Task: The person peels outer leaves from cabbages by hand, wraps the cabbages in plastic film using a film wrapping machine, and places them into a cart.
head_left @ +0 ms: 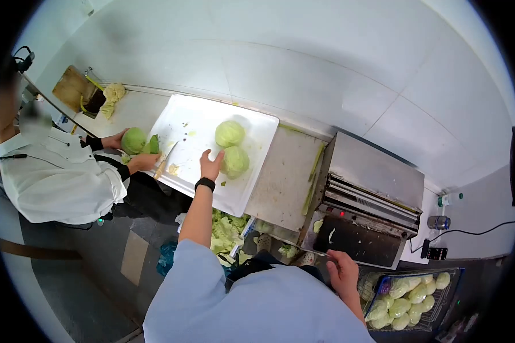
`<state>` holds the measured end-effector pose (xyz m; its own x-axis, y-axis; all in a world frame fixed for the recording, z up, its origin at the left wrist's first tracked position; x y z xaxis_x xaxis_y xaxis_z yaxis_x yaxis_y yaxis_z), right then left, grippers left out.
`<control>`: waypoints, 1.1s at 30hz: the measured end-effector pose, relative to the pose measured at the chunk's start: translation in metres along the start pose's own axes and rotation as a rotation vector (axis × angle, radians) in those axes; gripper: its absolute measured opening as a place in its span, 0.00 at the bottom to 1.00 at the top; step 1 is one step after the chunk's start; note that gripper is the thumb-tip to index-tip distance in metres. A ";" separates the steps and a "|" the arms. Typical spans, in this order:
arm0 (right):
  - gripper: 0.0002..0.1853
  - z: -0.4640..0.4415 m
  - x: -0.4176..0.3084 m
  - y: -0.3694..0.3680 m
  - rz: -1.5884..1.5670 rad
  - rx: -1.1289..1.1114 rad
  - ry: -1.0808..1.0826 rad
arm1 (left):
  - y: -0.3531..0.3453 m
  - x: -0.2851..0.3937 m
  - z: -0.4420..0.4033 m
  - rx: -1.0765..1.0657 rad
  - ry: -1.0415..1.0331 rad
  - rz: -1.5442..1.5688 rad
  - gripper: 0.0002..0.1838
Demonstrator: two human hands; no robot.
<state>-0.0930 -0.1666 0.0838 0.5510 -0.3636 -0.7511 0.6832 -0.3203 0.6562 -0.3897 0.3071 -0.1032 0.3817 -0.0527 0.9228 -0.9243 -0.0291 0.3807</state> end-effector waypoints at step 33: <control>0.66 -0.079 -0.083 -0.022 -1.133 0.108 0.122 | -0.042 0.279 0.250 -1.116 -0.308 0.661 0.48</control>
<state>-0.1158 -0.0603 0.1261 -0.3085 0.2677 -0.9128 0.7754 -0.4850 -0.4043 -0.2423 0.0439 0.1234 -0.2886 0.0340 0.9568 -0.3886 0.9092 -0.1495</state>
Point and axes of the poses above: each hand's wrist, its own z-axis away from the middle knuckle, its own y-axis out of the back of the hand, x = y × z, the point moved 6 cm from there along -z, towards the middle knuckle, and after that the axes turned 9 degrees about -y, right-handed, at the moved point
